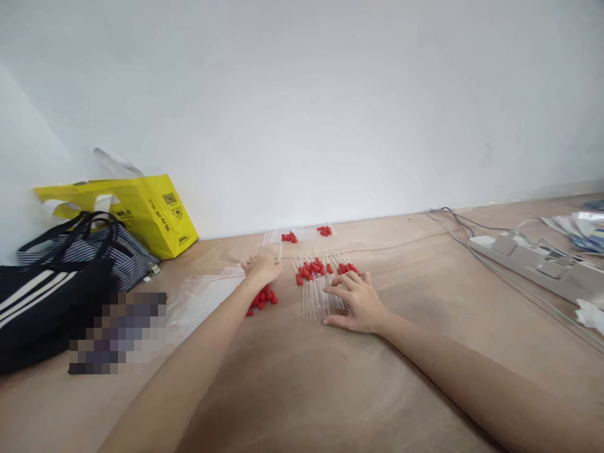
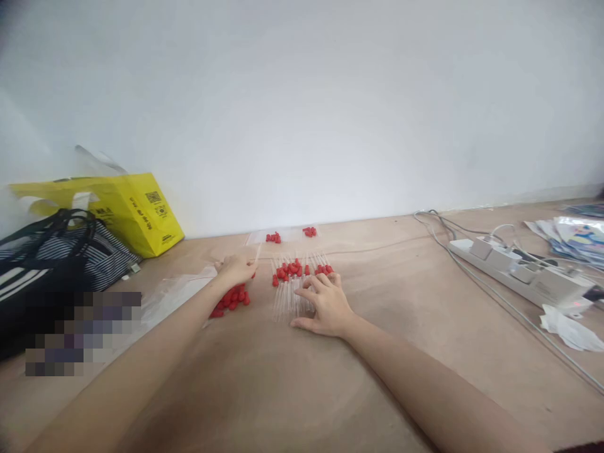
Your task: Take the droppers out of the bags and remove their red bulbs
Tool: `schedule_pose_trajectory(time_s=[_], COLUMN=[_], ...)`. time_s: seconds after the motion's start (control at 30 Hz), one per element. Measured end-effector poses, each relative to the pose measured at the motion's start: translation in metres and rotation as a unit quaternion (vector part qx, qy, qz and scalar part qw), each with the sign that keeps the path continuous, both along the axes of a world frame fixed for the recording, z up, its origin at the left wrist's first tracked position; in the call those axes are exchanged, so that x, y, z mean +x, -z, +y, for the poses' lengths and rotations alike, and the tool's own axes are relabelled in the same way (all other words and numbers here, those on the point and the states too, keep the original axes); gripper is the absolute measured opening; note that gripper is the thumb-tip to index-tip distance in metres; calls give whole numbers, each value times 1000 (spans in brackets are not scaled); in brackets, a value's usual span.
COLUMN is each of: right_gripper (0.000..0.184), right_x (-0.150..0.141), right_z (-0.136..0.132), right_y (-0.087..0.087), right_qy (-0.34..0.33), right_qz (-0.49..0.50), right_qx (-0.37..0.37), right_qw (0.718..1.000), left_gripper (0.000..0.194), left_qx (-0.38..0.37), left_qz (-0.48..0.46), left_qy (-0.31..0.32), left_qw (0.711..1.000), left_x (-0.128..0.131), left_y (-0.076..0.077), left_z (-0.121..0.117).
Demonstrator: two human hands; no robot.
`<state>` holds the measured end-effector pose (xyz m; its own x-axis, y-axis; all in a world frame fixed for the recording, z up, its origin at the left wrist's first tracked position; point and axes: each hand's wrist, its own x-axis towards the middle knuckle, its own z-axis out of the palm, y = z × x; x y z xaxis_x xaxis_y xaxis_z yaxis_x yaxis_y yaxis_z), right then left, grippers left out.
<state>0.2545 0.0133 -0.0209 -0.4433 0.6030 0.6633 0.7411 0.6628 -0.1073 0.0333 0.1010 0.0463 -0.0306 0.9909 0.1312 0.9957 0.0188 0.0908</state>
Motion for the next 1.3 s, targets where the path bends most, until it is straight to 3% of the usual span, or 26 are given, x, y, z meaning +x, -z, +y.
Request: schedule_pose_trajectory(time_s=[0.13, 0.23, 0.33, 0.53, 0.73, 1.0, 1.13, 1.3], right_gripper=[47, 39, 44, 62, 52, 45, 29, 13], right_x=[-2, 1, 0, -20, -24, -6, -13, -19], right_z=[3, 6, 4, 2, 7, -10, -10, -5], right_y=[3, 5, 5, 4, 5, 2, 3, 7], right_qy=[-1, 6, 2, -8, 6, 17, -26, -51], right_qz=[-15, -9, -4, -13, -7, 59, 13, 0], right_qx=[-13, -14, -17, -7, 18, 46, 93, 124], right_qw=[1000, 1000, 1000, 1000, 1000, 997, 995, 991], left_gripper=[25, 20, 16, 14, 11, 12, 13, 15], left_qx=[27, 48, 118, 211, 216, 269, 303, 314], left_qz=[-13, -22, -61, -96, -96, -85, -72, -58], left_qy=[67, 119, 174, 228, 283, 306, 346, 358], left_qw=[997, 991, 976, 946, 930, 909, 885, 877], left_x=[-12, -18, -22, -23, -21, -16, -5, 7], left_y=[0, 13, 31, 55, 57, 52, 53, 56], left_z=[-44, -75, -92, -96, -101, -105, -106, -103])
